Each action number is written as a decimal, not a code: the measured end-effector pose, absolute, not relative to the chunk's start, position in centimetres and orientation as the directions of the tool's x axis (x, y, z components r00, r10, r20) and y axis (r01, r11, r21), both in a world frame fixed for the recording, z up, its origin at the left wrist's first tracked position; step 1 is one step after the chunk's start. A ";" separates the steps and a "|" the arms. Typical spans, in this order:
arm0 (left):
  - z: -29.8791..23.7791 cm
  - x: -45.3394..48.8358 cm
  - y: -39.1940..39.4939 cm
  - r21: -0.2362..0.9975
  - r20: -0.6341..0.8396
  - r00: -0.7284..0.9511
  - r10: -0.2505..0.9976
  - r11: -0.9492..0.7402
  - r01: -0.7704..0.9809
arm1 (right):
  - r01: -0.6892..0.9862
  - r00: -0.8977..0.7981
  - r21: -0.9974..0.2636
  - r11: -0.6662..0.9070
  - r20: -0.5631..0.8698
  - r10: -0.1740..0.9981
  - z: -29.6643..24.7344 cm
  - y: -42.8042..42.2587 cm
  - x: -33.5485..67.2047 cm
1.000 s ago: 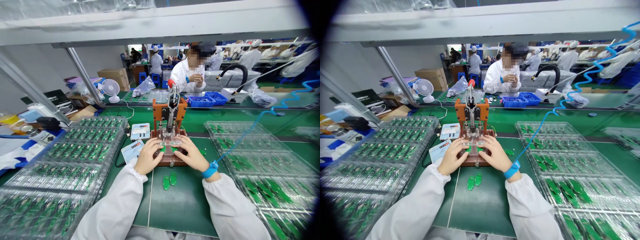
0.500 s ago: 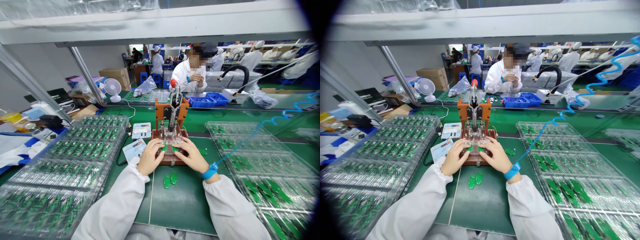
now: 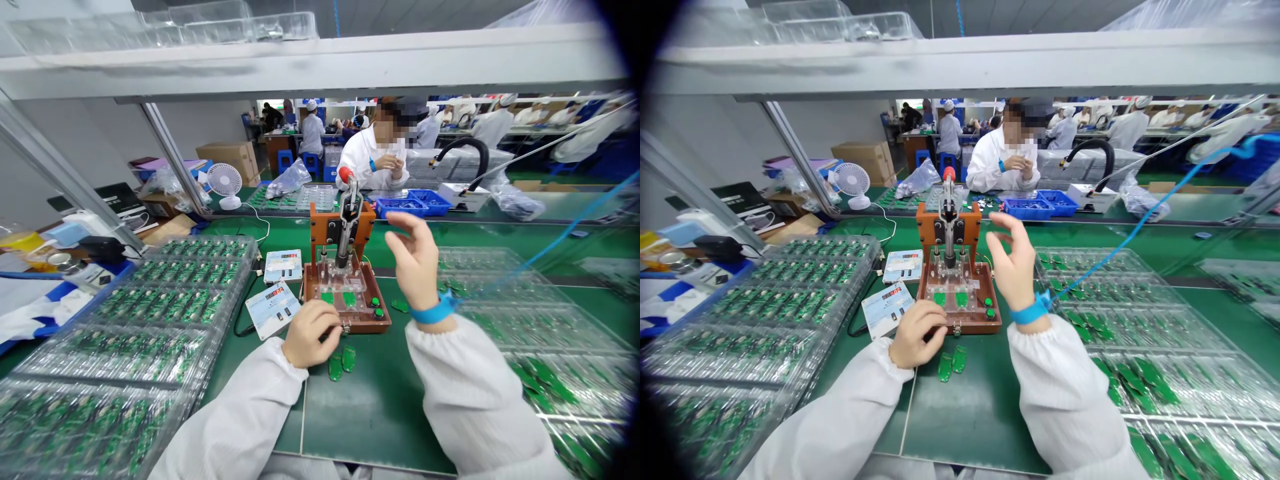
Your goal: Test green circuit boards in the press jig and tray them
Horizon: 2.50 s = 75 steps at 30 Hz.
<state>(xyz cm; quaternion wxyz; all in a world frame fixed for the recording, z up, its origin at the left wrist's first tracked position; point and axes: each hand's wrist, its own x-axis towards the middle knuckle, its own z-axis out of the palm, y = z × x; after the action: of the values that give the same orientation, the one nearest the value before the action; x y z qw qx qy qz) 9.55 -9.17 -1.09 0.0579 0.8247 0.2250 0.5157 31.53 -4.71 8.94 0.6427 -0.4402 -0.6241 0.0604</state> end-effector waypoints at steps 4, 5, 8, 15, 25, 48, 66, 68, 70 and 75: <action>-1.9 10.6 -9.9 0.320 0.746 0.564 0.354 -0.933 0.162 | 0.540 0.049 -0.482 0.690 0.837 0.545 15.1 0.5 30.1; -2.1 10.8 -10.0 0.333 0.726 0.590 0.353 -0.931 0.149 | 0.534 0.011 -0.495 0.685 0.814 0.580 16.2 2.2 29.8; -2.4 10.8 -10.0 0.373 0.688 0.622 0.373 -0.918 0.138 | 0.438 -0.111 -0.644 0.627 0.653 0.749 18.9 6.5 29.1; -2.5 10.6 -9.8 0.422 0.603 0.672 0.430 -0.887 0.189 | 0.396 -0.098 -0.520 0.757 0.796 0.598 21.5 -0.1 27.1; -2.3 10.8 -9.9 0.430 0.586 0.681 0.439 -0.881 0.198 | 0.540 0.003 -0.406 0.737 0.876 0.481 13.1 -10.7 25.8; 3.8 4.3 -7.1 0.768 0.376 0.510 0.774 -0.568 0.296 | 0.205 0.033 -0.456 0.866 0.888 0.459 7.0 -8.5 24.8; 1.1 0.0 3.4 0.111 -0.405 0.402 0.821 -0.393 0.913 | 0.249 -0.013 -0.414 0.876 0.903 0.430 7.1 -8.4 25.0; 1.3 0.0 3.2 0.107 -0.418 0.392 0.820 -0.384 0.917 | 0.249 -0.018 -0.412 0.876 0.903 0.430 7.0 -8.4 25.0; 1.4 -0.2 3.0 0.126 -0.409 0.401 0.820 -0.385 0.914 | 0.244 -0.019 -0.410 0.879 0.904 0.427 7.0 -8.4 25.0; 2.2 -1.1 2.4 0.148 -0.373 0.395 0.839 -0.366 0.919 | 0.225 -0.028 -0.405 0.886 0.907 0.421 7.1 -8.4 25.0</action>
<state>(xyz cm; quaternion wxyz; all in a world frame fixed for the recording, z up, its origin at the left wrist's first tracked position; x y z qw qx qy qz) -1.15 2.37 2.23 0.1680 0.8181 0.5372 -0.1178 24.96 -8.43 7.13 0.6593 -0.2265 -0.7131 0.0744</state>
